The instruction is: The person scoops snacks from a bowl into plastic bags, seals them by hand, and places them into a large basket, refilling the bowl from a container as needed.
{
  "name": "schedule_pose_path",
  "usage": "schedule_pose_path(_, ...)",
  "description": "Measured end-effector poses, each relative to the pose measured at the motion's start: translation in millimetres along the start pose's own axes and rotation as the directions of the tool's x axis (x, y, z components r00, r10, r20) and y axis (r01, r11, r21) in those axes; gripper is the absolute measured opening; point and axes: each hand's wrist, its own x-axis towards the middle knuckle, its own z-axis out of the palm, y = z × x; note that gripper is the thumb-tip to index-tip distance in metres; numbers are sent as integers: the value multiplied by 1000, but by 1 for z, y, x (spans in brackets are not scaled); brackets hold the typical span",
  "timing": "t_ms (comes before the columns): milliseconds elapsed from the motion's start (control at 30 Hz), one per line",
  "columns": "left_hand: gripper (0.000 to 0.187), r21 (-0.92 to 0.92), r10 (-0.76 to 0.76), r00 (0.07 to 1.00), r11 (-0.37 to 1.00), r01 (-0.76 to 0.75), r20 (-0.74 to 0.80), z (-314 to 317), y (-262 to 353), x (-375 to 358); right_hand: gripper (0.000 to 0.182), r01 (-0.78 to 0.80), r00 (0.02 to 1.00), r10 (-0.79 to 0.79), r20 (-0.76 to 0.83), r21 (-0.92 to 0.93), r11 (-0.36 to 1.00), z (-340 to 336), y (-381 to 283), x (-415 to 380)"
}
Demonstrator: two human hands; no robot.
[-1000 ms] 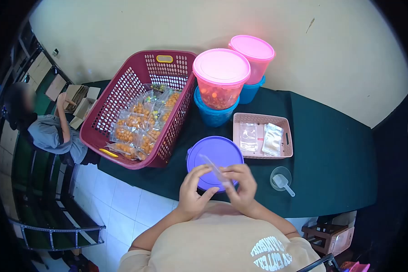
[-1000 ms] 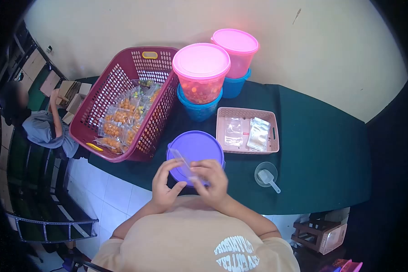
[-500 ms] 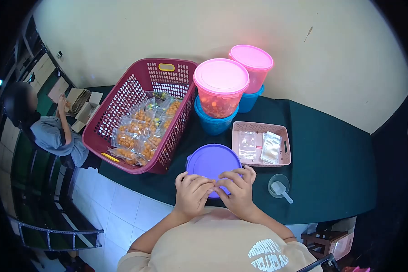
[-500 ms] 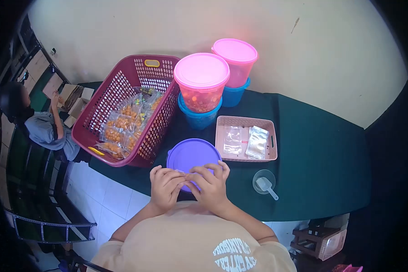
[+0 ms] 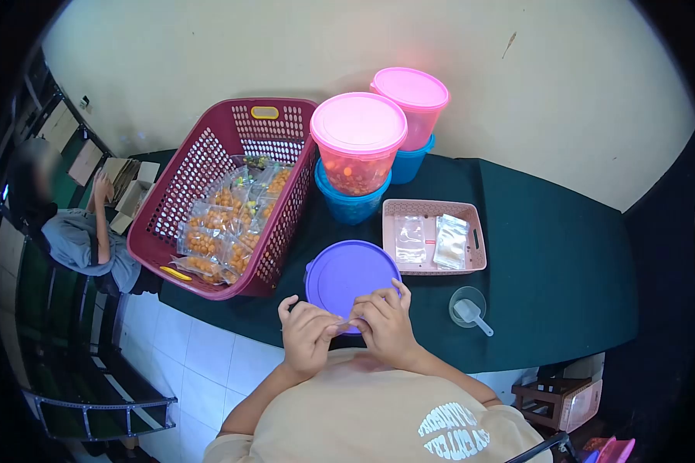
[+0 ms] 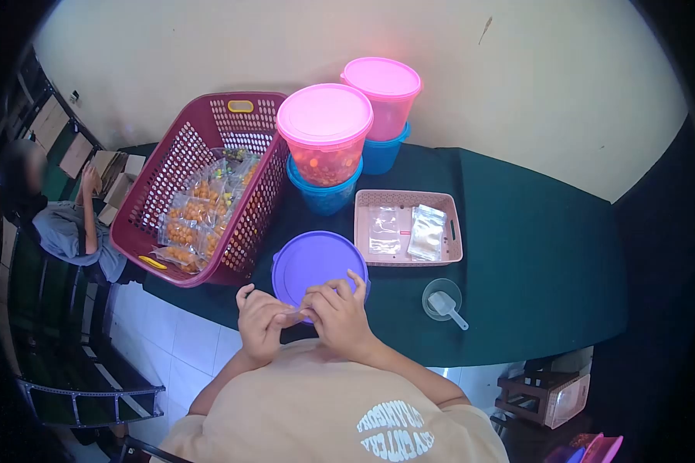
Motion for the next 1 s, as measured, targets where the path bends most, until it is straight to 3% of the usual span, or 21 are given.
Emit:
schedule_pose_path(133, 21, -154, -89, 996, 984, 84, -30, -9, 3, 5, 14, -13, 1000, 13, 3, 54, 998, -3, -1, 6)
schedule_pose_path(467, 22, -144, -107, 992, 985, 96, -65, -20, -5, 4, 10, -85, 996, 85, 4, 53, 995, -1, 6, 4)
schedule_pose_path(567, 24, -190, -128, 989, 975, 111, -76, -17, -8, 3, 19, -117, 993, 114, 28, 103, 988, 0, 8, 3)
schedule_pose_path(633, 28, -538, -485, 872, 755, 376, -71, -11, -2, 3, 37, -345, 936, 317, 155, 583, 735, 6, 8, 0)
schedule_pose_path(700, 29, -514, -438, 898, 778, 360, -34, -8, -11, 2, 46, -376, 926, 291, 239, 630, 680, 17, -1, -1)
schedule_pose_path(767, 27, -894, -655, 752, 294, 338, 69, 0, -10, 7, 55, -404, 914, 258, 312, 668, 625, 24, -6, -1)
schedule_pose_path(800, 27, -931, -620, 776, 205, 304, 117, 0, -13, 10, 56, -492, 869, 268, 415, 668, 558, 27, -6, -2)
schedule_pose_path(833, 27, -931, -619, 776, 203, 303, 118, -1, -12, 10, 58, -576, 814, 269, 515, 656, 488, 31, -6, -4)
schedule_pose_path(867, 28, -923, -638, 754, 178, 341, 156, -1, -8, 11, 55, -554, 832, 267, 485, 715, 427, 38, -2, -10)
schedule_pose_path(967, 33, -871, -622, 742, 189, 453, 250, -3, -18, 2, 48, -615, 788, 317, 527, 683, 393, 32, 0, -7)
schedule_pose_path(1000, 36, -798, -566, 746, 234, 555, 352, -5, -19, 1, 48, -617, 787, 321, 528, 681, 393, 29, -2, -5)
